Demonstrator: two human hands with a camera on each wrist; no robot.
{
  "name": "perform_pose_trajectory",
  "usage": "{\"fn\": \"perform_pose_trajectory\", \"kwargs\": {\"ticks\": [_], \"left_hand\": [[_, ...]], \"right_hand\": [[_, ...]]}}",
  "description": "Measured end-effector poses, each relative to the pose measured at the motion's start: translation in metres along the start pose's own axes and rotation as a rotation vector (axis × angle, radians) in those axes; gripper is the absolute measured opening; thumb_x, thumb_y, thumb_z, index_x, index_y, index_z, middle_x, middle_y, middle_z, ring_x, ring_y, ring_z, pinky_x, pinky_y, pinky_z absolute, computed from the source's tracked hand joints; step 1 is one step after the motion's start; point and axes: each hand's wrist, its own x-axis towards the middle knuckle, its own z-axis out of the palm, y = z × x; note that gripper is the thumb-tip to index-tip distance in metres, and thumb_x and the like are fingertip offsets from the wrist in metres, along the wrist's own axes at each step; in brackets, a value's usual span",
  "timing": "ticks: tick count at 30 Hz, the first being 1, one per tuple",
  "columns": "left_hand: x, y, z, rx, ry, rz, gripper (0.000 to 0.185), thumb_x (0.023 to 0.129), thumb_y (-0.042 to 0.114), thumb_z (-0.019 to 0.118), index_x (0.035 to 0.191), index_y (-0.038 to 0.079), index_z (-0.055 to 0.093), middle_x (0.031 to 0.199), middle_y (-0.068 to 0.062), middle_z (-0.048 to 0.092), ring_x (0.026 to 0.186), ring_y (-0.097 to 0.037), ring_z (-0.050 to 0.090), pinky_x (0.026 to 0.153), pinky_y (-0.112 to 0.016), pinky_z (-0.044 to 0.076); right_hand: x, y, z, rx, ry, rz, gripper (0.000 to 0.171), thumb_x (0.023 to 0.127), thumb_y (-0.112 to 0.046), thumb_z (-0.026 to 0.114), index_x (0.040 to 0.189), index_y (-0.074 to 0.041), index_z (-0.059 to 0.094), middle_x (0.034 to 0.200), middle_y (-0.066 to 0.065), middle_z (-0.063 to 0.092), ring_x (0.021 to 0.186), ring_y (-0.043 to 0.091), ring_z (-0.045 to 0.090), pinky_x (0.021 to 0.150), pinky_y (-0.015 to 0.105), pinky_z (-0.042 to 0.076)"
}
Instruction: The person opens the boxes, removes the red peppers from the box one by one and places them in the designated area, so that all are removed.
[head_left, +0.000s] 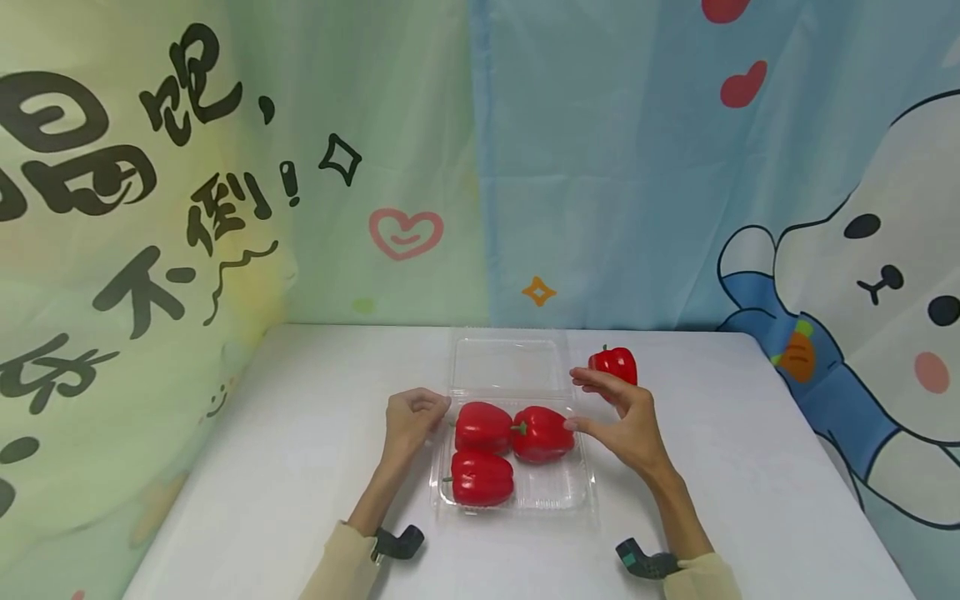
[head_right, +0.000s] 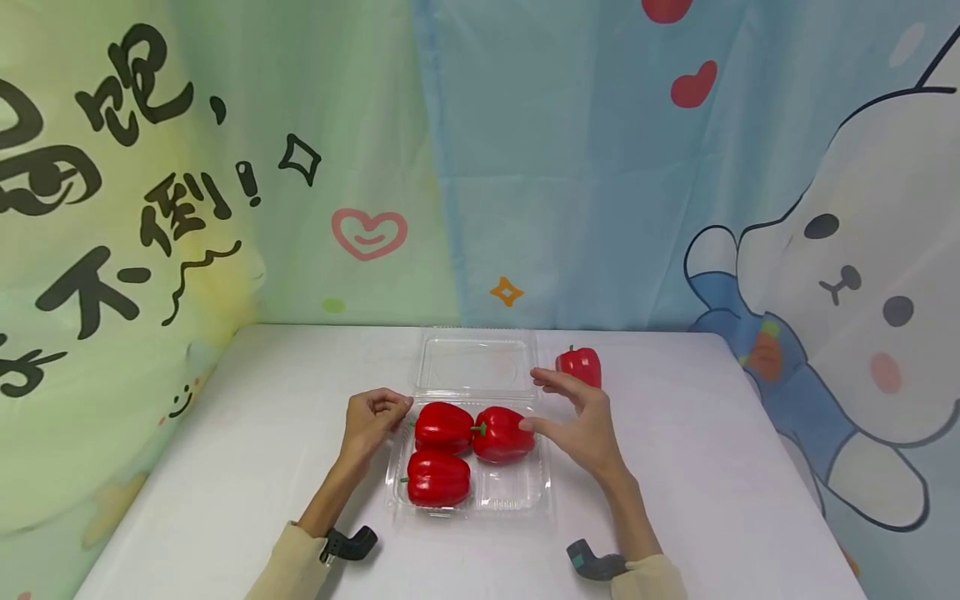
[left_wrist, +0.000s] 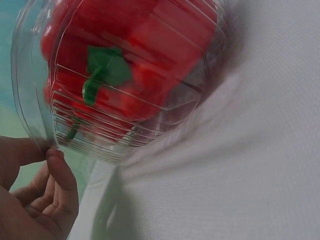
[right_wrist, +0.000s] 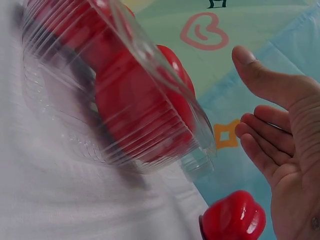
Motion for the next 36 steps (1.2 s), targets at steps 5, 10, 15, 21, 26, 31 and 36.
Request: {"fn": "perform_pose_trajectory", "kwargs": {"ticks": [5,10,15,21,26,31,36], "left_hand": [[0.0,0.002,0.0,0.007,0.003,-0.005,0.014,0.087,0.02,0.075,0.083,0.007,0.073,0.067,-0.012,0.07,0.056,-0.015,0.061,0.05,-0.025,0.048],[0.0,0.003,0.0,0.007,0.006,-0.008,0.014,0.087,0.02,0.074,0.083,0.007,0.073,0.067,-0.012,0.071,0.056,-0.016,0.062,0.049,-0.025,0.047],[-0.001,0.004,0.0,0.011,0.007,-0.012,0.015,0.088,0.021,0.074,0.084,0.007,0.073,0.067,-0.012,0.071,0.056,-0.016,0.062,0.049,-0.024,0.048],[-0.001,0.003,0.0,0.015,0.005,-0.015,0.015,0.088,0.022,0.074,0.084,0.007,0.073,0.067,-0.012,0.071,0.056,-0.016,0.061,0.048,-0.025,0.048],[0.0,0.004,0.0,0.021,-0.001,-0.011,0.015,0.088,0.022,0.074,0.084,0.007,0.073,0.068,-0.012,0.071,0.057,-0.017,0.062,0.048,-0.025,0.048],[0.0,0.003,0.0,0.022,0.002,-0.008,0.015,0.088,0.022,0.074,0.084,0.008,0.073,0.068,-0.011,0.072,0.057,-0.017,0.063,0.048,-0.025,0.048],[-0.001,0.002,0.0,0.017,0.005,-0.015,0.016,0.088,0.023,0.075,0.084,0.008,0.073,0.069,-0.011,0.072,0.058,-0.016,0.062,0.049,-0.025,0.049]], "right_hand": [[-0.001,0.007,0.003,0.005,-0.019,0.003,0.074,0.069,-0.015,0.092,0.136,-0.021,0.062,0.136,0.001,0.067,0.116,0.005,0.064,0.107,0.036,0.05],[-0.001,0.006,0.005,0.021,-0.067,0.009,0.071,0.071,-0.015,0.091,0.135,-0.024,0.063,0.133,-0.002,0.068,0.118,0.021,0.064,0.105,0.046,0.051],[-0.002,0.001,0.008,0.047,-0.1,0.019,0.072,0.069,-0.01,0.091,0.135,-0.018,0.063,0.132,0.004,0.069,0.119,0.035,0.061,0.103,0.062,0.048],[-0.004,-0.016,0.01,0.033,-0.126,0.065,0.072,0.068,-0.006,0.091,0.134,-0.009,0.062,0.13,0.016,0.068,0.119,0.04,0.06,0.102,0.066,0.047],[-0.005,-0.016,0.013,0.015,-0.14,0.069,0.073,0.066,-0.008,0.092,0.134,-0.01,0.063,0.13,0.014,0.068,0.116,0.034,0.061,0.101,0.066,0.047],[-0.006,0.0,0.017,-0.006,-0.141,0.046,0.074,0.065,-0.016,0.094,0.133,-0.019,0.064,0.13,0.004,0.069,0.116,0.031,0.062,0.101,0.068,0.046],[-0.006,0.006,0.018,-0.035,-0.145,0.026,0.072,0.065,-0.023,0.095,0.13,-0.027,0.065,0.127,-0.003,0.07,0.114,0.028,0.064,0.099,0.064,0.049]]}}
